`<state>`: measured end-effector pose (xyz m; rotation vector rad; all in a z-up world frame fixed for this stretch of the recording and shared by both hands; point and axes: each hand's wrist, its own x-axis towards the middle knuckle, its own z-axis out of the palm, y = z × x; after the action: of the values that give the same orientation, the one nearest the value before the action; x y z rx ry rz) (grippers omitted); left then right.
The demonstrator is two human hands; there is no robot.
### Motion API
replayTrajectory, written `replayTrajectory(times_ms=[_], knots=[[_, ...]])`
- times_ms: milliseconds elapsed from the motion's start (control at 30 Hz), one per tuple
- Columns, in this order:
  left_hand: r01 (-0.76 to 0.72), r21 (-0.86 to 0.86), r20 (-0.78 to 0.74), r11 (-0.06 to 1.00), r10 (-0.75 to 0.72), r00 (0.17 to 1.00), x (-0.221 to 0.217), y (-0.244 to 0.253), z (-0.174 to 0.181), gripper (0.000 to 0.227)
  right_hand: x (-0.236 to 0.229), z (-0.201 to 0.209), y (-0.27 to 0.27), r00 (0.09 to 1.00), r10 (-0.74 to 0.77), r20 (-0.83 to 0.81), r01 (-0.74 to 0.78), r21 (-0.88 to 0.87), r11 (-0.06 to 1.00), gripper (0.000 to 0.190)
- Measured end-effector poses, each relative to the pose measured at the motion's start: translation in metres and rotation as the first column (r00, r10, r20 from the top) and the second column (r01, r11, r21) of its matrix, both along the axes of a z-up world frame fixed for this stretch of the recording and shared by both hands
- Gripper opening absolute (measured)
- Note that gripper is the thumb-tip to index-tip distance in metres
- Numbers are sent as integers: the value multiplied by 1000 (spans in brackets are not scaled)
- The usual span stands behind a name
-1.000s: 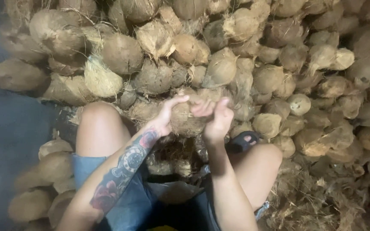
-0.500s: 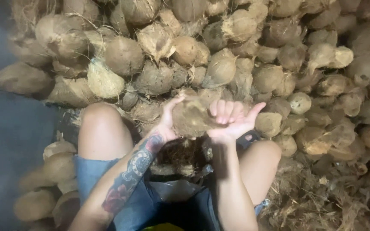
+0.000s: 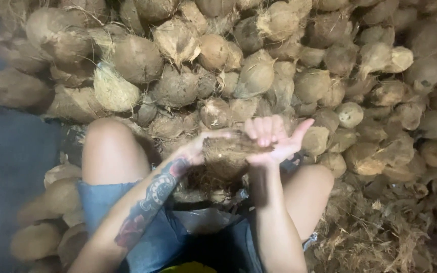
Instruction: The person sits cross-legged on the floor surrounded by a large pile of coconuts. They pick up coconuts one by one and peel off the fibrous husk by hand, discarding the removed fibers onto the floor.
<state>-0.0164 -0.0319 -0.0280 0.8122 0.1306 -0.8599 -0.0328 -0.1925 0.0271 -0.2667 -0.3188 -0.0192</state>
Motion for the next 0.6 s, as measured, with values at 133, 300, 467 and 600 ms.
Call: replayTrajectory(times_ms=[133,300,467,600], knots=[[-119,-57,-197,991,106,975,13,-28,-79,33,4,16,-17,972,-178,-152,163,-105,981,71],[-184,-120,-211,976,156,965,9,3,-40,53,20,-8,-26,982,-179,57,182,-540,822,81],[-154,70,-124,986,162,979,18,25,35,83,-2,-8,-1,973,-157,167,189,-972,137,41],[-163,118,-157,980,180,971,9,21,25,85,-6,-61,5,906,-383,179,198,-980,12,19]])
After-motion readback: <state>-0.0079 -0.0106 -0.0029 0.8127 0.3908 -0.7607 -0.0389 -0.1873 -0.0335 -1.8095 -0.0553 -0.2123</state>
